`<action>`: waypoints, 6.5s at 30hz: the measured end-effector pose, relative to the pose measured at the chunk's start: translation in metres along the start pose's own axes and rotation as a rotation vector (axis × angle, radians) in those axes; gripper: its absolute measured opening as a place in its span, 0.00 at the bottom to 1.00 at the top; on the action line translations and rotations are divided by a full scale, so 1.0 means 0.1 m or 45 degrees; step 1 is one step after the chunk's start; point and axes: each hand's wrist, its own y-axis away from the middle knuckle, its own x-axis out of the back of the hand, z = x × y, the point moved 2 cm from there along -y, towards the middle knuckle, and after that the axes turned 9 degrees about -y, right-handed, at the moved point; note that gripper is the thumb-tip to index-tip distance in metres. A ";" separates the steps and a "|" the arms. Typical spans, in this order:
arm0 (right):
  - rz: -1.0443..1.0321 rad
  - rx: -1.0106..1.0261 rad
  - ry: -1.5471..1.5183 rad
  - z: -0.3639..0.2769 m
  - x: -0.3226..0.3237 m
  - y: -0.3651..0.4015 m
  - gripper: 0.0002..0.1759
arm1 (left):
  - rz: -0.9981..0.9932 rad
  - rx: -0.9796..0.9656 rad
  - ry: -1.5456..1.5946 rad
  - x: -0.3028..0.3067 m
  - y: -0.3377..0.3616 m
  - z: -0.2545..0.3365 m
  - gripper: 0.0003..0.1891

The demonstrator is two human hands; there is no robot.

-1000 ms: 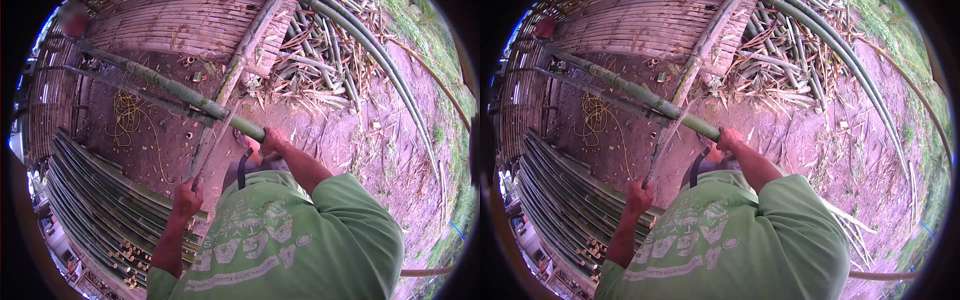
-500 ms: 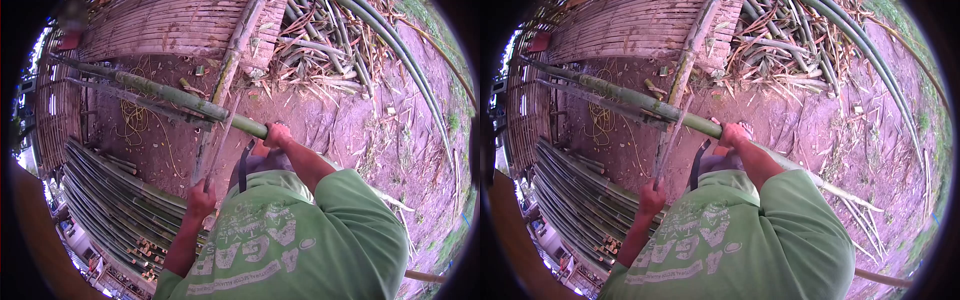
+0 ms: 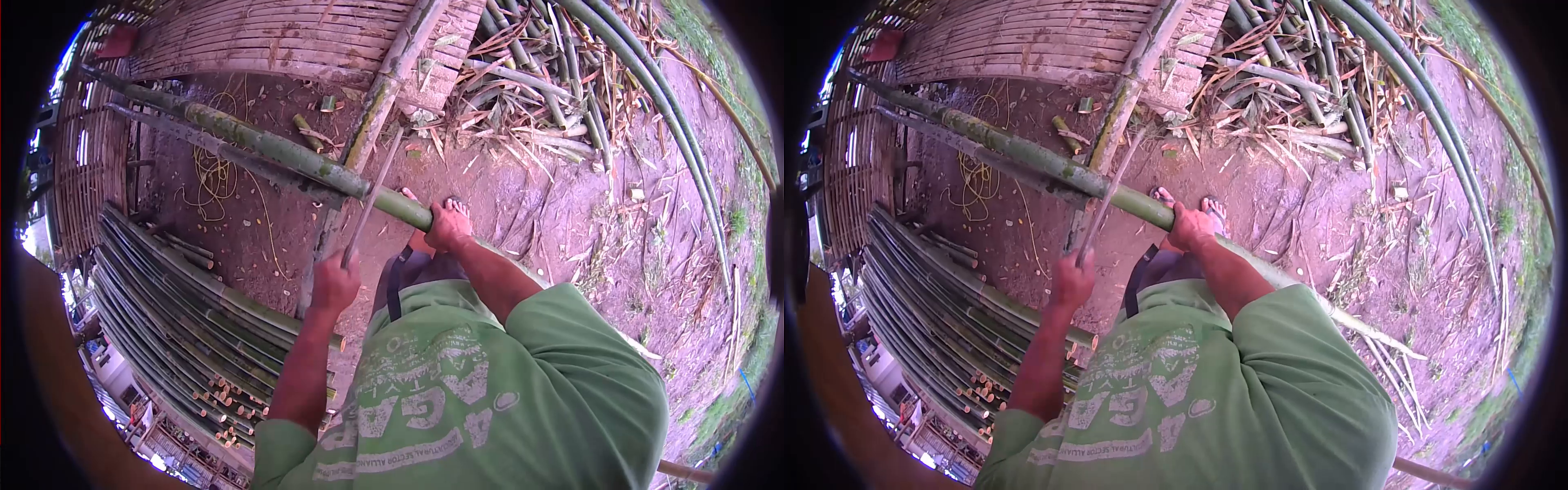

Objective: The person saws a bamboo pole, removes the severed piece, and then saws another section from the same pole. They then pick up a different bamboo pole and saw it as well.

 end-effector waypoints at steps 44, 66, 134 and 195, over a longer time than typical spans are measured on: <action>-0.027 -0.022 0.067 0.05 -0.09 -0.12 0.45 | -0.046 0.057 0.035 0.63 0.58 0.31 0.10; -0.442 -0.215 0.036 -0.23 0.23 -0.03 0.52 | -0.105 0.068 -0.061 -0.07 -0.57 0.39 0.10; 0.059 0.007 0.127 0.00 -0.09 -0.04 0.28 | -0.049 -0.029 0.053 0.04 0.18 -0.19 0.13; 0.101 0.076 0.042 0.18 -0.35 -0.08 0.32 | -0.073 -0.030 0.050 -0.34 -0.50 -0.04 0.17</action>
